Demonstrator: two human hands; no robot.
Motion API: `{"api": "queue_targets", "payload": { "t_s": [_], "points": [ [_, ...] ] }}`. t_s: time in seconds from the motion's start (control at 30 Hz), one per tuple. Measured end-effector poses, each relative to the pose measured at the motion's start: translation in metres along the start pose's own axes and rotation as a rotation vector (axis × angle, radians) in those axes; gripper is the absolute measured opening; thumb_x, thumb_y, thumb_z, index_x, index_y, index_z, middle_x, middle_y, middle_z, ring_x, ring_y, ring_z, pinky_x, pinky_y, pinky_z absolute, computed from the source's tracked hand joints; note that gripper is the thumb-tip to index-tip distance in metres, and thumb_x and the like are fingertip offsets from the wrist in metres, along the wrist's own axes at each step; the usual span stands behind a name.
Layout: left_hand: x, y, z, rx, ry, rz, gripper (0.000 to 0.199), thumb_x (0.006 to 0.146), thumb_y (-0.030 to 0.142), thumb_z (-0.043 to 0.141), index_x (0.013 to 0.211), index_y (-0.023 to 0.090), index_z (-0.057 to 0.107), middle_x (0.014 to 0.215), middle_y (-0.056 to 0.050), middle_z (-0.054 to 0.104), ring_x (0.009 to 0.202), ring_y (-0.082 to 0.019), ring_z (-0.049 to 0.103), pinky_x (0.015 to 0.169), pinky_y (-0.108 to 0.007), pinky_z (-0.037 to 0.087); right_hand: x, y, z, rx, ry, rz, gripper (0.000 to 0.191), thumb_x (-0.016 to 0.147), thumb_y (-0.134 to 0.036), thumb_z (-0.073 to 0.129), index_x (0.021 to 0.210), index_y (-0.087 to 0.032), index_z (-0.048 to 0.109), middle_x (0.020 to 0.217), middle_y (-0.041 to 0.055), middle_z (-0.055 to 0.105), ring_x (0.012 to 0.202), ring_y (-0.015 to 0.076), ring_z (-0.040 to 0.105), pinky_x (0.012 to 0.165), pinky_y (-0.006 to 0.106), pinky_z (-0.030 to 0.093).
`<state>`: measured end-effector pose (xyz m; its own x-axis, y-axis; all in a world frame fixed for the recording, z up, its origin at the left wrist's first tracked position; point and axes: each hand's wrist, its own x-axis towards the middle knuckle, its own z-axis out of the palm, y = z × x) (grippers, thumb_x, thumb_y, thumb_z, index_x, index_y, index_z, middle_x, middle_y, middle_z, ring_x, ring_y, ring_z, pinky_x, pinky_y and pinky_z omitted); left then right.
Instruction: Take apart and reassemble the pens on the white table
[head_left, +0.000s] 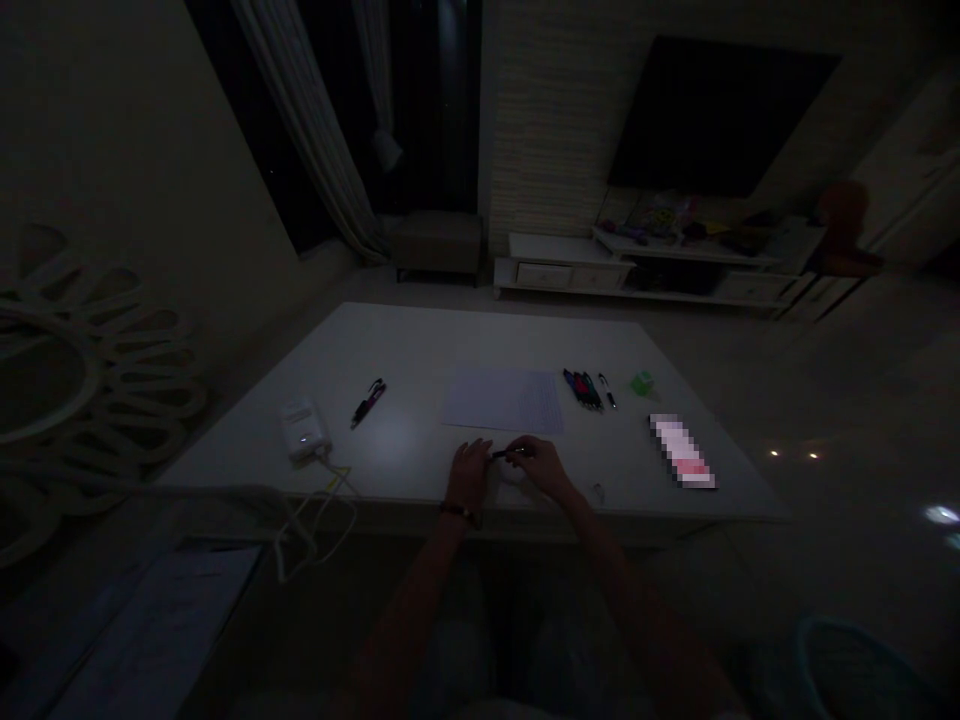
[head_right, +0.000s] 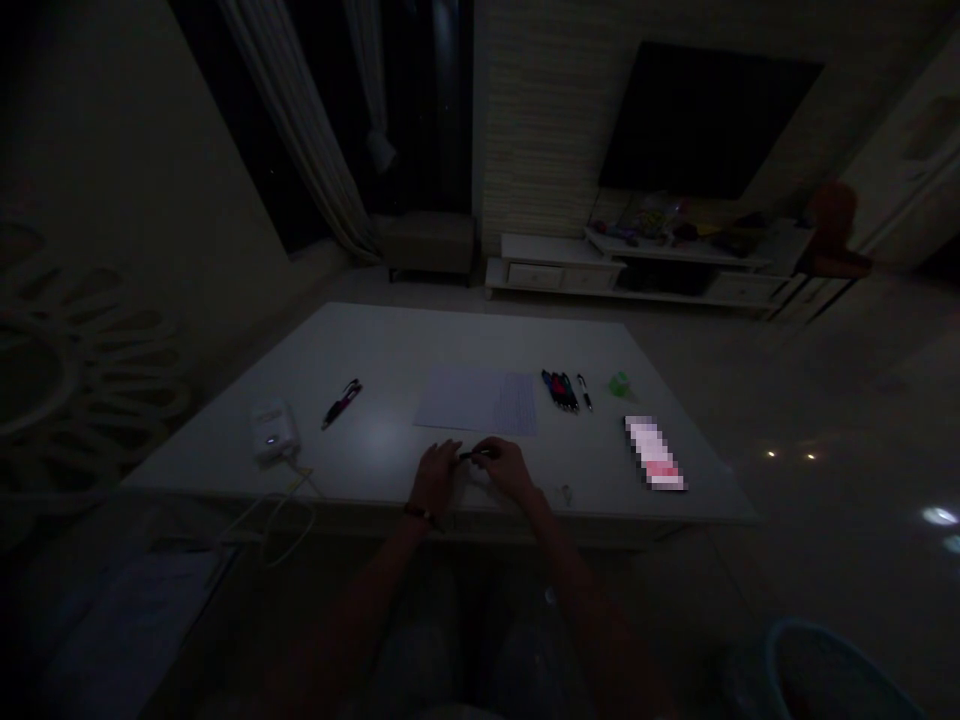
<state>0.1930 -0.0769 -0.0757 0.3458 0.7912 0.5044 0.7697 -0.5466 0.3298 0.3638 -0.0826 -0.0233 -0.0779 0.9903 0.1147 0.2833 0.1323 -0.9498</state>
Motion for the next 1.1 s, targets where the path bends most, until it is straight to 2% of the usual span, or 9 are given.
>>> {"api": "queue_targets", "payload": {
  "t_s": [0.13,0.23,0.3,0.47,0.57,0.7,0.83,0.93,1.1],
  "points": [
    [0.0,0.001,-0.003,0.004,-0.078,-0.015,0.025,0.087,0.016,0.044,0.11,0.019,0.053,0.101,-0.007,0.064,0.094,-0.017,0.058,0.085,-0.033,0.046,-0.002,-0.008,0.001,-0.141,0.064,-0.021,0.023,0.072,-0.04,0.059,0.071,-0.017,0.064,0.065,0.0035,0.066,0.06,0.0153,0.061,0.059,0.025,0.045],
    [0.003,0.006,-0.007,0.063,-0.136,-0.002,0.025,0.088,0.018,0.043,0.112,0.018,0.051,0.092,-0.007,0.062,0.087,-0.017,0.056,0.077,-0.032,0.045,-0.002,-0.011,0.005,-0.27,0.14,0.02,0.037,0.076,-0.048,0.053,0.057,-0.018,0.058,0.05,0.0022,0.059,0.049,0.0135,0.054,0.052,0.024,0.041],
    [0.005,0.01,-0.01,0.111,-0.176,0.01,0.027,0.089,0.019,0.041,0.115,0.018,0.049,0.09,-0.007,0.06,0.085,-0.018,0.054,0.075,-0.033,0.043,-0.003,-0.012,0.007,-0.3,0.139,0.033,0.043,0.079,-0.052,0.049,0.052,-0.018,0.054,0.047,0.0015,0.055,0.047,0.0126,0.051,0.05,0.023,0.038],
    [0.008,0.016,-0.015,0.147,-0.232,0.0,0.021,0.09,0.02,0.039,0.109,0.018,0.05,0.089,-0.006,0.058,0.084,-0.018,0.051,0.074,-0.033,0.04,-0.008,-0.007,0.009,-0.147,0.009,0.017,0.042,0.08,-0.053,0.045,0.059,-0.018,0.054,0.052,-0.0004,0.055,0.049,0.0111,0.051,0.051,0.022,0.038],
    [0.008,0.017,-0.017,0.126,-0.24,0.008,0.019,0.091,0.019,0.039,0.107,0.018,0.049,0.091,-0.005,0.058,0.086,-0.018,0.051,0.076,-0.032,0.04,-0.01,-0.002,0.008,-0.155,0.02,0.063,0.049,0.082,-0.055,0.04,0.051,-0.018,0.049,0.045,-0.0016,0.047,0.045,0.0105,0.046,0.048,0.022,0.035],
    [0.008,0.017,-0.017,0.128,-0.238,0.007,0.016,0.091,0.02,0.039,0.102,0.018,0.05,0.09,-0.005,0.058,0.085,-0.018,0.051,0.075,-0.032,0.04,-0.01,0.001,0.006,-0.099,0.043,0.047,0.041,0.079,-0.055,0.045,0.062,-0.018,0.053,0.051,-0.0026,0.05,0.048,0.0107,0.046,0.049,0.022,0.035],
    [0.009,0.017,-0.016,0.137,-0.226,-0.007,0.015,0.092,0.021,0.038,0.099,0.019,0.051,0.087,-0.004,0.058,0.083,-0.017,0.051,0.074,-0.031,0.04,-0.009,0.002,0.005,-0.166,0.076,0.029,0.044,0.081,-0.054,0.042,0.057,-0.018,0.05,0.048,-0.003,0.046,0.049,0.0109,0.045,0.049,0.022,0.034],
    [0.009,0.018,-0.015,0.135,-0.218,-0.015,0.014,0.091,0.022,0.04,0.1,0.019,0.051,0.088,-0.004,0.058,0.084,-0.017,0.051,0.075,-0.031,0.04,-0.008,0.002,0.004,-0.156,0.065,0.013,0.041,0.08,-0.053,0.043,0.062,-0.018,0.053,0.053,-0.0024,0.05,0.052,0.0112,0.047,0.05,0.021,0.035],
    [0.008,0.018,-0.016,0.126,-0.221,-0.007,0.014,0.092,0.022,0.04,0.1,0.018,0.05,0.09,-0.004,0.058,0.085,-0.017,0.051,0.075,-0.031,0.039,-0.008,0.002,0.001,-0.191,0.043,0.016,0.042,0.082,-0.052,0.042,0.059,-0.018,0.051,0.05,-0.002,0.047,0.051,0.0112,0.045,0.05,0.022,0.035]
  ]
}}
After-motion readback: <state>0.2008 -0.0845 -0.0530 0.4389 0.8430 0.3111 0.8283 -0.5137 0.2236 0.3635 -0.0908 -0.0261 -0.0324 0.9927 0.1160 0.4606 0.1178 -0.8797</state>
